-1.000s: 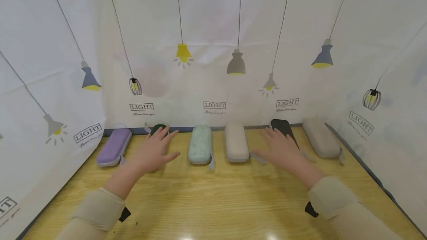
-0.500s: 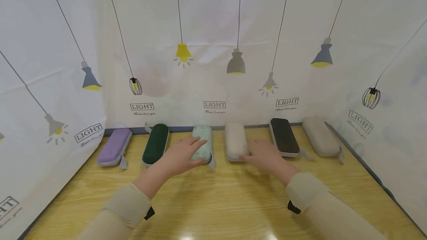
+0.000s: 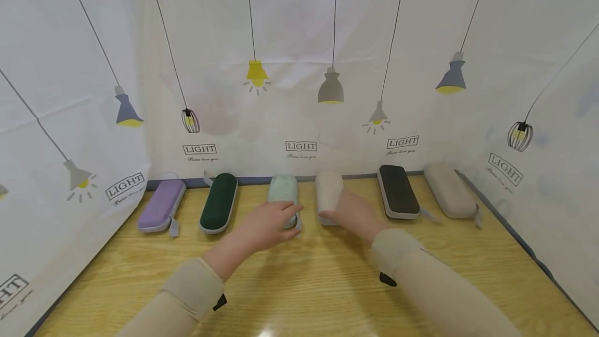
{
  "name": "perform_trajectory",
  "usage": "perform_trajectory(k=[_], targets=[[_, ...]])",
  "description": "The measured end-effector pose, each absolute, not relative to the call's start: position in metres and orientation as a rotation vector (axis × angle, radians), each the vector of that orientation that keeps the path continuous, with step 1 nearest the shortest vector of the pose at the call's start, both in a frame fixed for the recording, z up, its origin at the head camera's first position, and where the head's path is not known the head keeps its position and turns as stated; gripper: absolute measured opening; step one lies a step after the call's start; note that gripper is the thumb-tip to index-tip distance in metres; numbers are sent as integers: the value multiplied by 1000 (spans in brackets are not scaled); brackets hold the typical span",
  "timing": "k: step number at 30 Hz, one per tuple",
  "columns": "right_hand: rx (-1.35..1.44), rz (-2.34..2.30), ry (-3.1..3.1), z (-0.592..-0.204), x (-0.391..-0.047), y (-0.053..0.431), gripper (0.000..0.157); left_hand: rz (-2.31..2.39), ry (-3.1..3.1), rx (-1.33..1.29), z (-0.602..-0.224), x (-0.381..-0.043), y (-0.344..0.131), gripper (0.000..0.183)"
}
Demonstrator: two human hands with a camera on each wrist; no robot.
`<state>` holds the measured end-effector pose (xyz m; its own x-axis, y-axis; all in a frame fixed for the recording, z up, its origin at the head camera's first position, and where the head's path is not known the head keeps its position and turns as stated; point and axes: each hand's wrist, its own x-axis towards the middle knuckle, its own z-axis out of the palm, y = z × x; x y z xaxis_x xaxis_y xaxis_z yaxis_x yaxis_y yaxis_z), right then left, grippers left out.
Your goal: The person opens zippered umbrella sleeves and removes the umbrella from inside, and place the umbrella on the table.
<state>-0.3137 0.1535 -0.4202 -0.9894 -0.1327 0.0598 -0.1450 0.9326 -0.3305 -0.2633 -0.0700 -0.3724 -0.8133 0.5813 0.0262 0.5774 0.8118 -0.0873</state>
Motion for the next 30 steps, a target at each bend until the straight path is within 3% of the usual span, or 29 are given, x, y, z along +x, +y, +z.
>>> perform_trajectory(k=[14,22,30], targets=[[198,518,-3122,-413,-311,147,59,162,-2929,-958,-374,-259,-67,54],[269,487,-3141,-414,-305,159,53,162,-2948,-948,-379,-260,-68,55],[390,522,-3202,-403,-292,173,61,175,-2941,-945,-381,-259,-69,54]])
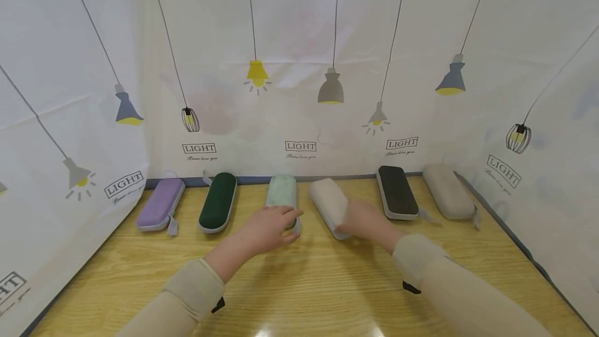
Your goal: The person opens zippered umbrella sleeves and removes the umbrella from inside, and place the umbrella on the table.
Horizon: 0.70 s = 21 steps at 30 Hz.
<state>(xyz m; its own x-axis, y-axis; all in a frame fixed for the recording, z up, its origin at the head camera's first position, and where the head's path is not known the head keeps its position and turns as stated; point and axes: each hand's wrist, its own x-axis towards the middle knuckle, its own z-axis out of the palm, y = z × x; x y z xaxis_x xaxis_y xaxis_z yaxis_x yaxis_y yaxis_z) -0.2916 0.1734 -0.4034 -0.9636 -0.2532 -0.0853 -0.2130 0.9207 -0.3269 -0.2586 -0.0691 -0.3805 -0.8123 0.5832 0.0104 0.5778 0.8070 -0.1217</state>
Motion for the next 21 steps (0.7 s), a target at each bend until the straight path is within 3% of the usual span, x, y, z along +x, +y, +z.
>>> perform_trajectory(k=[6,14,21], targets=[[-415,-492,2902,-402,-287,186,60,182,-2948,-942,-380,-256,-68,54],[-460,-468,2857,-399,-279,199,88,236,-2914,-1006,-386,-254,-65,51],[-512,-481,2815,-396,-273,208,86,253,-2906,-1009,-393,-256,-65,57]])
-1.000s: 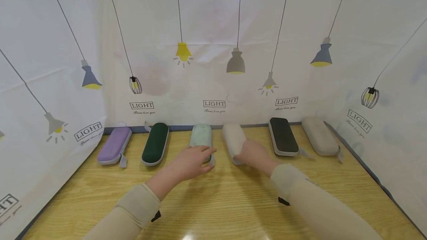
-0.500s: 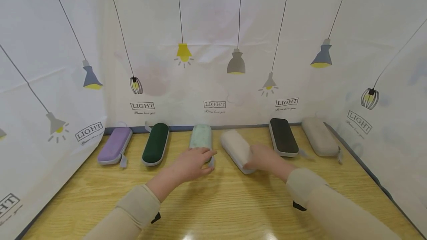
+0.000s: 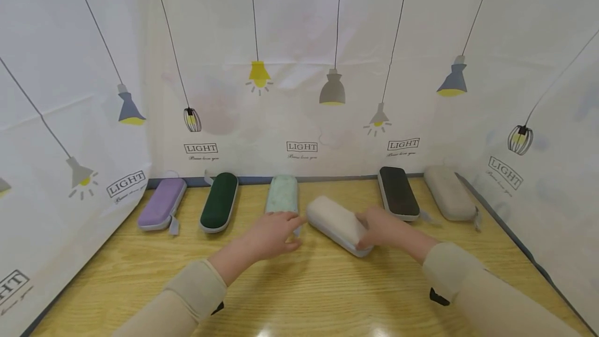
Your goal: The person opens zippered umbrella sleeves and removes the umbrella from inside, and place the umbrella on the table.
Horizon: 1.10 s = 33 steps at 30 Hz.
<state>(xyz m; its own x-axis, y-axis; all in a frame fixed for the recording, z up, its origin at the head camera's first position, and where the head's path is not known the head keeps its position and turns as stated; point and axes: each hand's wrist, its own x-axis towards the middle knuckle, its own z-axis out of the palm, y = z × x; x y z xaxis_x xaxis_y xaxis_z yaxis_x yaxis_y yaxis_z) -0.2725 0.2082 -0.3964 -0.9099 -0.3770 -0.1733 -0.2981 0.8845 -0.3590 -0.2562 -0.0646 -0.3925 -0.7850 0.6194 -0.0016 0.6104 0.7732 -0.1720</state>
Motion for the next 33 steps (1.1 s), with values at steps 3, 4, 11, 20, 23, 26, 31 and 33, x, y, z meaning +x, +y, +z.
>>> perform_trajectory(k=[3,4,11,20,23,26,31,33], targets=[[-520,-512,2791,-396,-270,212,84,213,-2923,-998,-393,-257,-65,58],[-526,-522,2782,-396,-270,213,84,199,-2935,-993,-392,-257,-64,60],[-583,-534,2740,-393,-264,218,80,147,-2953,-1010,-391,-256,-61,67],[-721,-528,2692,-393,-260,216,79,79,-2933,-1118,-394,-255,-59,76],[-767,-550,2658,-395,-259,214,79,90,-2925,-1133,-397,-256,-58,77],[-823,-555,2637,-397,-259,211,79,111,-2928,-1143,-399,-256,-55,78],[-828,-533,2644,-398,-257,206,79,126,-2957,-1154,-399,-256,-51,79],[-805,-528,2644,-397,-255,205,80,120,-2960,-1154,-399,-255,-51,80]])
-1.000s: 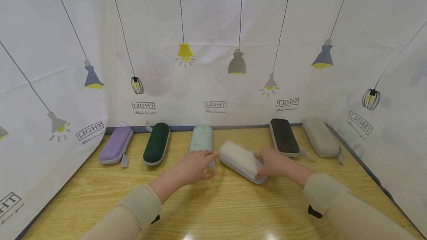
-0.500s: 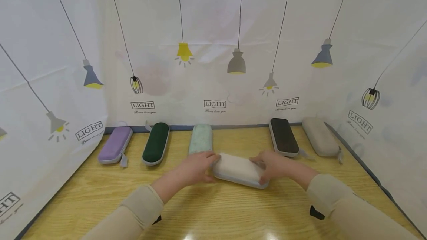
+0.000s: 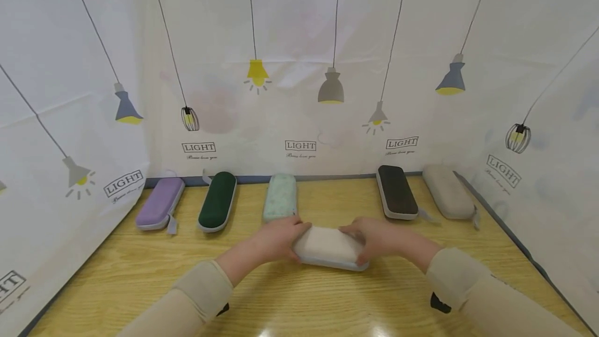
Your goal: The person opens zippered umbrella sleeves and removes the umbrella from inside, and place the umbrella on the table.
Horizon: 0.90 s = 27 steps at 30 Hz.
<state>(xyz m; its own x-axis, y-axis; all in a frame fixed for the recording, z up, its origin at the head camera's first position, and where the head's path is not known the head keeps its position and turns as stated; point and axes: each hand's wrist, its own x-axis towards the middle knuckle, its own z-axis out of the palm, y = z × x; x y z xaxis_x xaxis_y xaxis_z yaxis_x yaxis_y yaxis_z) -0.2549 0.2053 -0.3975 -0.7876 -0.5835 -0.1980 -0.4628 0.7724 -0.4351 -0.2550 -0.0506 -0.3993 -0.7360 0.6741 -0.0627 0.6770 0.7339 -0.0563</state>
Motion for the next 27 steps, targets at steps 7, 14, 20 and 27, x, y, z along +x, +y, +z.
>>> perform_trajectory(k=[7,14,20,27], targets=[[-930,-547,2718,-390,-244,216,67,-94,2901,1138,-402,-252,-50,82],[-842,-643,2826,-392,-247,230,24,-37,2912,1074,-403,-250,-51,83],[-697,-691,2821,-404,-261,233,10,-54,2909,1047,-403,-250,-51,84],[-804,-887,2572,-417,-280,239,20,-143,2935,1081,-405,-253,-56,84]])
